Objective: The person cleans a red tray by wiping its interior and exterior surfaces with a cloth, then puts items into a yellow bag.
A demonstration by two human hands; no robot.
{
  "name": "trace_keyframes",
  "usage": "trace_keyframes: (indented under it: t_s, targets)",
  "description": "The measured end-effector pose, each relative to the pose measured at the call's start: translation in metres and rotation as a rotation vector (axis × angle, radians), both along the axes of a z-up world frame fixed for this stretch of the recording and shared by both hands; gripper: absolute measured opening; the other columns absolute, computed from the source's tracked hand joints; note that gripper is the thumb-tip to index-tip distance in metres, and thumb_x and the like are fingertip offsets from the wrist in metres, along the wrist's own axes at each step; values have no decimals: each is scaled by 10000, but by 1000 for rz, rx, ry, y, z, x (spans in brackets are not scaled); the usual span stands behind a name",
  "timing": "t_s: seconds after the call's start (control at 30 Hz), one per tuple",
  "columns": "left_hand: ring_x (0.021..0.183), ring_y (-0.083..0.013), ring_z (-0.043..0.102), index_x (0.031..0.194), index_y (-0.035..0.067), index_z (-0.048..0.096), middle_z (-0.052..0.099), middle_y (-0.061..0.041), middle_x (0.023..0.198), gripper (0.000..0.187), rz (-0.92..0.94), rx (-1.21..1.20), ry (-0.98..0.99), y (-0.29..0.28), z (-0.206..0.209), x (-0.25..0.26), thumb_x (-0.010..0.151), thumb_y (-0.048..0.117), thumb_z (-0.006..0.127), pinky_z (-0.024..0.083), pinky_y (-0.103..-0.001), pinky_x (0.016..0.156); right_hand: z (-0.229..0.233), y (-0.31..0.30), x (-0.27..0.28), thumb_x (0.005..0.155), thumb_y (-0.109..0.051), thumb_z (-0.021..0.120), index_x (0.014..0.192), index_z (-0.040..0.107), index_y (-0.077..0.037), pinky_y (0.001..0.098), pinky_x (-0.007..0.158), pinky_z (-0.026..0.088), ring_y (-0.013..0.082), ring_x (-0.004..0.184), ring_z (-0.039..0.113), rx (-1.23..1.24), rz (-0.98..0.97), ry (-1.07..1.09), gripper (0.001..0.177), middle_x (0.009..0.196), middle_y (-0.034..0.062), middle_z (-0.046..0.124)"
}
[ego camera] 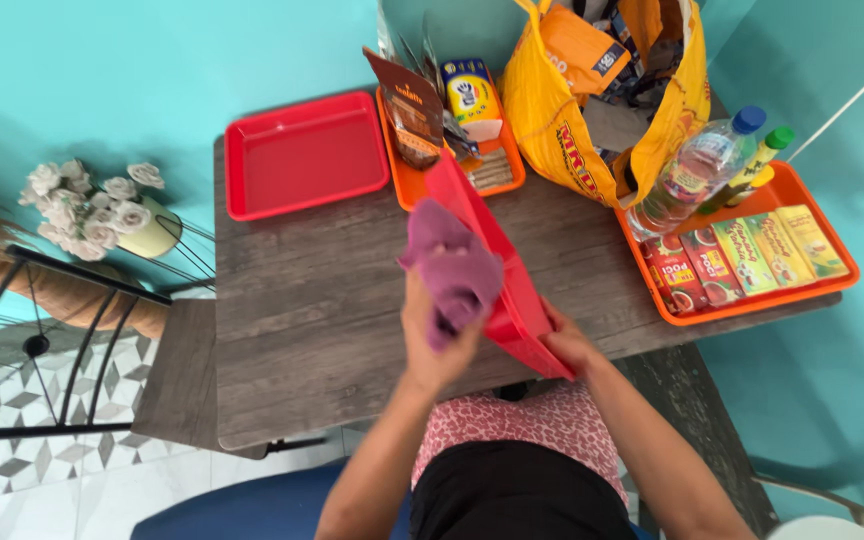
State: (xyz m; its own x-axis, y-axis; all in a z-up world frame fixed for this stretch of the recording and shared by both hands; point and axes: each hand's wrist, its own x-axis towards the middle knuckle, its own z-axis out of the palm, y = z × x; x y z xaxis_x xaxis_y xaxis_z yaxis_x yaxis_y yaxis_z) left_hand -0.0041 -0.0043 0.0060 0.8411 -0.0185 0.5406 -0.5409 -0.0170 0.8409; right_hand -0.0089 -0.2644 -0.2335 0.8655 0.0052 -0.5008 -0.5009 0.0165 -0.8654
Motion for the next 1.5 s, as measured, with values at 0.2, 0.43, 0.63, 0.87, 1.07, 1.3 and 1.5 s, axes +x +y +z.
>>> trace_keyframes:
  t_s: [0.2, 0.43, 0.63, 0.87, 1.07, 1.3, 1.5]
  targets:
    - [1416, -441, 480, 1281, 33, 609, 566, -165, 1426, 631, 87, 272, -175, -17, -15, -17, 685, 49, 814, 365, -534, 1206, 38, 9, 25, 966, -212, 583, 1567, 361, -11, 380, 1121, 457, 238, 1361, 536, 427, 29, -194, 672, 1525, 141, 529]
    - [1477, -439, 468, 1302, 17, 619, 553, -189, 1493, 586, -23, 289, -169, -43, -35, -34, 731, 55, 747, 369, -525, 1239, 182, -14, -31, 975, -527, 656, 1586, 417, 78, 418, 1147, 470, 289, 1347, 606, 633, 346, -545, 892, 1470, 227, 611]
    - [1493, -425, 480, 1316, 28, 635, 558, -189, 1508, 498, -114, 227, -204, -48, -18, -43, 845, 177, 696, 376, -541, 1233, 226, 10, -64, 829, -253, 850, 1556, 362, 52, 355, 1057, 478, 208, 1255, 596, 233, 177, -597, 928, 1387, 146, 612]
    - [1419, -349, 538, 1240, 127, 707, 610, -66, 1440, 456, 271, 515, -293, -21, -5, -12, 816, 294, 692, 276, -566, 1233, 209, 5, -60, 980, -119, 629, 1463, 543, 74, 334, 1034, 517, 206, 1188, 662, 180, 69, -578, 527, 1334, 180, 683]
    - [1301, -386, 505, 1247, 60, 592, 545, -146, 1354, 516, 418, 351, -460, 6, -17, 25, 856, 354, 754, 358, -542, 1165, 177, -9, -47, 1034, -119, 654, 1375, 604, 121, 365, 1044, 552, 241, 1158, 692, 334, -70, -707, 420, 1269, 206, 696]
    - [1128, -362, 662, 1237, -19, 607, 688, -176, 1200, 361, 318, 15, 165, 22, -105, 60, 980, 217, 703, 515, -413, 993, 124, -28, -48, 1062, -119, 655, 1338, 613, 92, 367, 930, 617, 241, 1049, 723, 477, -323, -611, 351, 1210, 198, 714]
    - [1135, -371, 670, 1222, 35, 666, 703, -189, 1198, 338, 447, 319, 318, 41, -179, 79, 984, 266, 732, 513, -438, 998, 93, -19, -60, 1072, -200, 608, 1349, 610, 51, 363, 882, 632, 243, 1027, 735, 496, -542, -473, 374, 1220, 182, 712]
